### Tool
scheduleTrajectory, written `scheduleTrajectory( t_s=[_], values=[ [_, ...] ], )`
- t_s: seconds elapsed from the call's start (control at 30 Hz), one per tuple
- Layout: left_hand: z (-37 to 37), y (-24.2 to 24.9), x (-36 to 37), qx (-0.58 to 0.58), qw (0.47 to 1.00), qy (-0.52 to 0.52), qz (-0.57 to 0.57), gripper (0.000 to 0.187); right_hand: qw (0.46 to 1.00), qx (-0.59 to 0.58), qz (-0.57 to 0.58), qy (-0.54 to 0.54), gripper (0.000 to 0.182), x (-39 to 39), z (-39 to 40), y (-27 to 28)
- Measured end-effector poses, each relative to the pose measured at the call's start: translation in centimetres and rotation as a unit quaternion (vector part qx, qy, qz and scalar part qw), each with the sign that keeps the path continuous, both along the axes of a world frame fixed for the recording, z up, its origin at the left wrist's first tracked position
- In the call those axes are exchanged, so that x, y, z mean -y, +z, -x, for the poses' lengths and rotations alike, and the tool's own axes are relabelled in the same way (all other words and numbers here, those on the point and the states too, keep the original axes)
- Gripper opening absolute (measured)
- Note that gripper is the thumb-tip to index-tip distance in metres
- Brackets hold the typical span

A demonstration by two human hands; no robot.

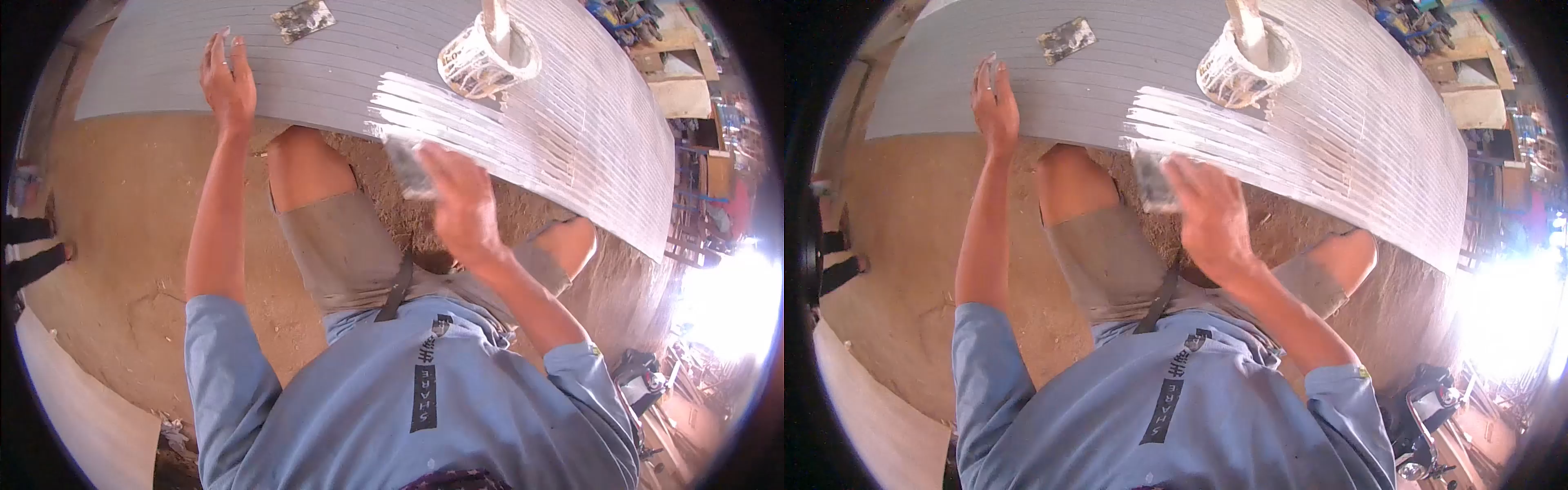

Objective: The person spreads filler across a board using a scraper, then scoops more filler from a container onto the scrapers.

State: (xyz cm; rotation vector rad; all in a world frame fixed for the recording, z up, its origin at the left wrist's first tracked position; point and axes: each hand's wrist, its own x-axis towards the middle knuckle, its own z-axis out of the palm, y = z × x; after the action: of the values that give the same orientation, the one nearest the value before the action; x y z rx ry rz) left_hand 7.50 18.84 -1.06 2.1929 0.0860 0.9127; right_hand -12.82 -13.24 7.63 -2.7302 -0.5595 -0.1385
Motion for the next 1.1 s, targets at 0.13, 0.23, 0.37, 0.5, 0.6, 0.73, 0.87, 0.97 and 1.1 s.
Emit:
scheduleTrajectory(
  t_s=[0.13,0.23,0.37,0.5,0.6,0.73,0.87,0.97,1.1],
  values=[
    [0.2,-0.2,-0.1,0.016,1.000,-0.013,0.000,0.043,0.848,-0.283,-0.343,-0.289,0.045,1.4,-3.1,4.2],
    [0.1,0.1,0.2,0.002,1.000,0.012,0.003,0.043,0.656,-0.273,-0.647,-0.276,0.038,1.4,-3.8,5.4],
    [0.0,-0.2,-0.1,0.009,1.000,0.001,-0.008,0.045,0.754,-0.277,-0.529,-0.274,0.048,0.0,-4.5,5.4],
    [0.0,-0.6,0.1,-0.011,1.000,0.019,0.001,0.045,0.990,0.022,-0.134,-0.023,0.061,-1.1,-6.8,-2.8],
    [0.2,-1.0,-0.2,0.037,0.999,-0.027,0.004,0.045,1.000,-0.005,-0.003,-0.026,0.065,-4.0,-5.8,-4.4],
    [0.5,0.2,0.1,-0.014,1.000,0.005,-0.022,0.044,0.999,-0.011,0.051,-0.013,0.064,-4.4,-4.8,-6.1],
    [1.1,0.7,1.0,-0.054,0.998,0.009,0.041,0.046,0.994,0.004,0.107,-0.037,0.065,-4.6,-4.4,-6.9],
    [0.7,0.1,0.4,-0.016,0.999,-0.015,0.031,0.048,0.992,0.003,0.119,-0.031,0.066,-4.5,-4.0,-6.7],
    [0.1,-0.4,-0.3,0.001,1.000,-0.015,-0.010,0.046,0.993,-0.006,0.118,-0.004,0.066,-3.7,-2.4,-6.4]
  ],
)
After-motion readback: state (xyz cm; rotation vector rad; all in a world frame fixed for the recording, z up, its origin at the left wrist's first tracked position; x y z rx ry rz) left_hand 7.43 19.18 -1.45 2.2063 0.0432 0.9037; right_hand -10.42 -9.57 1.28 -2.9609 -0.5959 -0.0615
